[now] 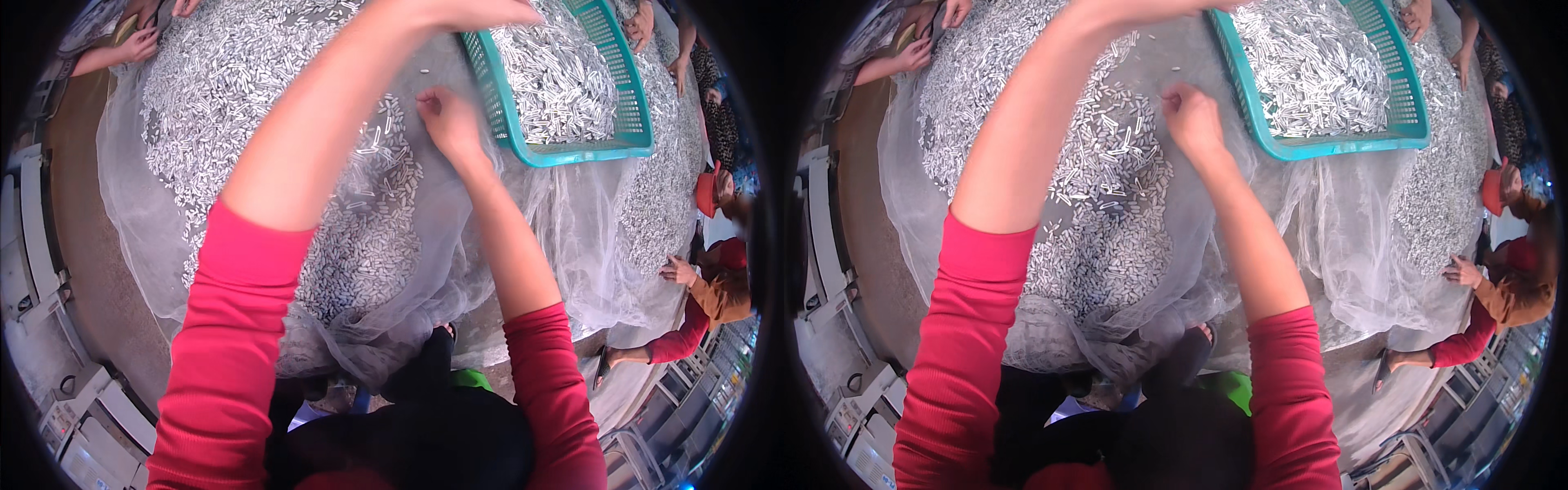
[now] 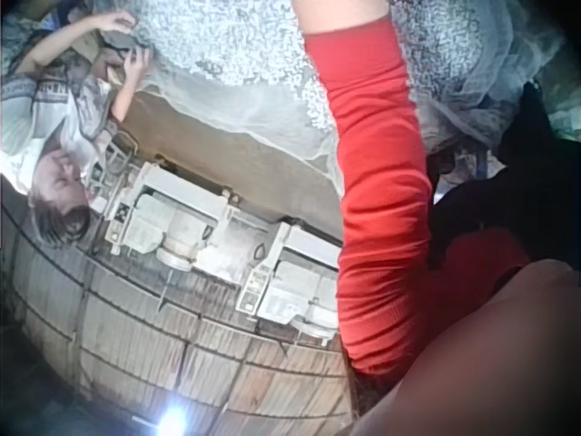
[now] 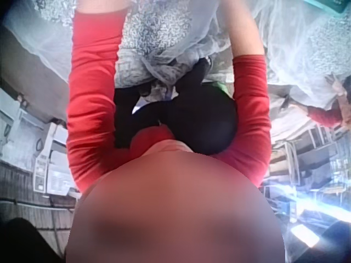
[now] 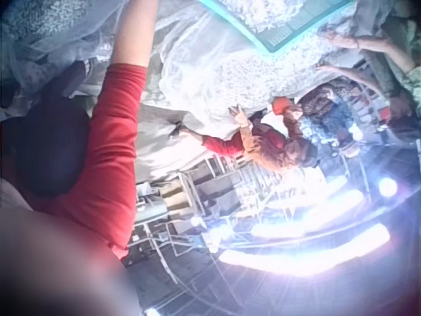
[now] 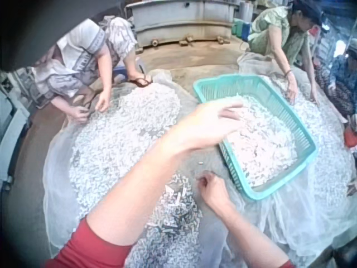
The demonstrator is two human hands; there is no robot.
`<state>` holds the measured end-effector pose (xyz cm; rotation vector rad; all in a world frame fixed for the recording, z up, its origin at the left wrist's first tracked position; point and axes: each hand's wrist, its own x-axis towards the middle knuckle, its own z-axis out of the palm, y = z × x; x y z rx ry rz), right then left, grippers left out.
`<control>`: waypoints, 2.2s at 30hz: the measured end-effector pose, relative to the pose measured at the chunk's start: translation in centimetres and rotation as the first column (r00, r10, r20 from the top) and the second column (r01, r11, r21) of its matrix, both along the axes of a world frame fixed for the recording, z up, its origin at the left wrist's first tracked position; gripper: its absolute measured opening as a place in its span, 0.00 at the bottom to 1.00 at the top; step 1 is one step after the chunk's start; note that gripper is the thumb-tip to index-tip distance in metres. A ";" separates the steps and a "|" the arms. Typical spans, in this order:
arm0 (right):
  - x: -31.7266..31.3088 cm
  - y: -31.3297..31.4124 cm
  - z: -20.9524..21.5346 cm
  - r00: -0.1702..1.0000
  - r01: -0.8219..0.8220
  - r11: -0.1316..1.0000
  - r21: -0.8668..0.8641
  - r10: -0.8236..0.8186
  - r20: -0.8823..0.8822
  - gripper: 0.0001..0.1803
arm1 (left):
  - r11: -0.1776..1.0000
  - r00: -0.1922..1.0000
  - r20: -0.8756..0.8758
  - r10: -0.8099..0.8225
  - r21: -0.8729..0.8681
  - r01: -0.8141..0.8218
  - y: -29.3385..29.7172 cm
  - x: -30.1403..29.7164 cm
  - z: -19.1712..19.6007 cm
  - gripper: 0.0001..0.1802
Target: The person sorts small silver fish by hand on a large white sheet, picking them up and placing them into a green basket. The person works continuously, moving fish from the pile into the basket.
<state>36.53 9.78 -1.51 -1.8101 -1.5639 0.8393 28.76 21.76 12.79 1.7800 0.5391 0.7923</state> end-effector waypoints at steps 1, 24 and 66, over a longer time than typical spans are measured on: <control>0.5 -0.2 -0.1 0.999 -0.026 1.000 -0.013 0.026 0.034 0.08 | 0.996 0.997 -0.021 0.081 0.028 -0.080 0.1 -2.2 -0.7 0.24; -3.1 2.1 0.3 0.518 -0.701 0.706 -0.100 0.600 0.609 0.12 | 0.947 0.426 -0.852 0.304 0.320 -0.036 -8.5 -13.5 -14.3 0.13; -1.0 -1.4 0.1 0.759 -0.363 0.870 -0.333 0.068 -0.648 0.11 | 0.836 0.544 -0.673 0.501 0.538 -0.105 -7.7 -12.8 -15.1 0.13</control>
